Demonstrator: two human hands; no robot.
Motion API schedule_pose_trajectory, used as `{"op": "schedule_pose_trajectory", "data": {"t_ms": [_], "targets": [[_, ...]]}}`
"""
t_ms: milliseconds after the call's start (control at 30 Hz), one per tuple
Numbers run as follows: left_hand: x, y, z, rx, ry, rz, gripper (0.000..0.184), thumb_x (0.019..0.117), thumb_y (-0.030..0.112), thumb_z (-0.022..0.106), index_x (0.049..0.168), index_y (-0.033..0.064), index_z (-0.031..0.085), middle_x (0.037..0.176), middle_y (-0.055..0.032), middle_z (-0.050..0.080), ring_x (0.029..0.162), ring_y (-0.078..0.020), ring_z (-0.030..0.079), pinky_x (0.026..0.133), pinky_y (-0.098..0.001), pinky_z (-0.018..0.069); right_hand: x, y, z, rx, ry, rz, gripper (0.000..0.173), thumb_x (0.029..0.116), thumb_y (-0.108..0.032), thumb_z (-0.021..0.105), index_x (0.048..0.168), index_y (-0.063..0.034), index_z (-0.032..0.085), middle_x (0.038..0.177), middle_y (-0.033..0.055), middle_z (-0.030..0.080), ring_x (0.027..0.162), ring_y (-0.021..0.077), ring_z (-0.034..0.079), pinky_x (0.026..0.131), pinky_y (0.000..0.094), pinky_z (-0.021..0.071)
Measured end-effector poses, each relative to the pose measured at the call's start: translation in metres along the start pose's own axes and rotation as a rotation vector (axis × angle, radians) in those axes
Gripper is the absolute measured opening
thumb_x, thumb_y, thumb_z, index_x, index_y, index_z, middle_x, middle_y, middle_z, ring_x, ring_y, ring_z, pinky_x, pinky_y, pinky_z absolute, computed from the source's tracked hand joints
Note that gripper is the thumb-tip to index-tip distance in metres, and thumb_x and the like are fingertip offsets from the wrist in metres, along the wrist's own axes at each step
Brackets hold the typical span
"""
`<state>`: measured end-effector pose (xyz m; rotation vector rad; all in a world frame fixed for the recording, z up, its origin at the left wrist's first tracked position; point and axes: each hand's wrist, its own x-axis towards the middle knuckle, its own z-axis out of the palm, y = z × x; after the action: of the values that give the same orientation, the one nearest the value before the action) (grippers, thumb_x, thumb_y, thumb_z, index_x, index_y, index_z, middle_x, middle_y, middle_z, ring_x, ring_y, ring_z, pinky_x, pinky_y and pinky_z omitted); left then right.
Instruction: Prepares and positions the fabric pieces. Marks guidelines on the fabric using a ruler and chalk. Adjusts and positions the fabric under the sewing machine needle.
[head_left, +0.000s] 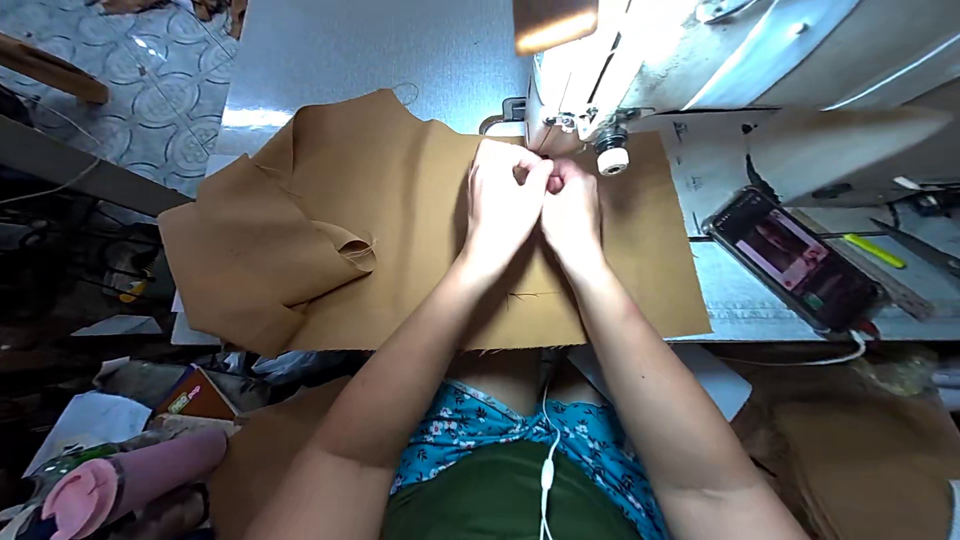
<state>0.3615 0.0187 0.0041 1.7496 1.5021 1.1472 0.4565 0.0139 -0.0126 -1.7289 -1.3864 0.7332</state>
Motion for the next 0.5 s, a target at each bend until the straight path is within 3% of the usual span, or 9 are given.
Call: {"op": "schedule_pose_trajectory", "data": {"t_ms": [100,167,267,367,467,500], "targets": [[-0.013,-0.004,-0.009,-0.095,-0.016,0.125,0.015,0.0978,0.01,0.064,0.093,-0.0003,0.073,0.096,-0.0098,0.067,0.09,-0.0088,0.063,0.083,-0.0223,0.0507,-0.013,0.006,-0.009,-0.063,-0.075,-0.099,0.02,0.1005,-0.007,0.054,0.099,0.0037,0.071,0.091,0.0152,0.069,0.087,0.0242,0.065,0.081,0.046,0.0495],[-0.033,-0.002,-0.021,-0.195,0.005,0.24,0.013,0.0985,0.004,0.061,0.096,-0.0023,0.071,0.092,-0.0069,0.068,0.083,-0.0028,0.064,0.077,-0.0165,0.0527,-0.032,0.012,-0.023,-0.05,-0.111,-0.154,0.019,0.1028,-0.011,0.056,0.101,-0.0002,0.071,0.093,0.0115,0.068,0.081,0.0181,0.062,0.075,0.0373,0.0502],[-0.061,0.008,-0.041,-0.3,0.092,0.362,0.009,0.1012,0.001,0.057,0.097,-0.0021,0.063,0.097,-0.0024,0.064,0.088,0.0013,0.062,0.08,-0.0138,0.0528,-0.062,0.016,-0.045,-0.005,-0.14,-0.151,0.019,0.1055,-0.015,0.055,0.108,-0.0056,0.071,0.094,0.0067,0.064,0.068,0.0112,0.054,0.059,0.0264,0.0449],[-0.055,0.016,-0.042,-0.338,0.257,0.34,0.01,0.1037,0.0,0.05,0.096,0.0037,0.055,0.09,0.0052,0.059,0.084,0.0058,0.058,0.078,-0.0116,0.0502,-0.073,0.012,-0.057,-0.029,-0.114,-0.179,0.019,0.1052,-0.016,0.055,0.106,-0.0085,0.073,0.086,0.0021,0.063,0.063,0.0061,0.053,0.056,0.0212,0.0432],[-0.038,0.013,-0.037,-0.304,0.274,0.257,0.009,0.1003,-0.002,0.052,0.098,-0.0034,0.06,0.088,-0.0013,0.062,0.081,0.0014,0.061,0.077,-0.015,0.0528,-0.072,0.002,-0.056,-0.048,-0.044,-0.198,0.021,0.106,-0.018,0.054,0.108,-0.0079,0.072,0.082,0.0019,0.062,0.062,0.0053,0.053,0.055,0.0205,0.043],[-0.035,0.011,-0.035,-0.289,0.24,0.211,0.011,0.1006,0.0,0.052,0.1,-0.0048,0.062,0.089,-0.0028,0.063,0.081,0.0009,0.062,0.077,-0.015,0.0532,-0.066,0.0,-0.051,-0.005,-0.039,-0.193,0.024,0.1064,-0.019,0.053,0.114,-0.0041,0.07,0.084,0.0027,0.061,0.064,0.0051,0.052,0.058,0.0205,0.043]]}}
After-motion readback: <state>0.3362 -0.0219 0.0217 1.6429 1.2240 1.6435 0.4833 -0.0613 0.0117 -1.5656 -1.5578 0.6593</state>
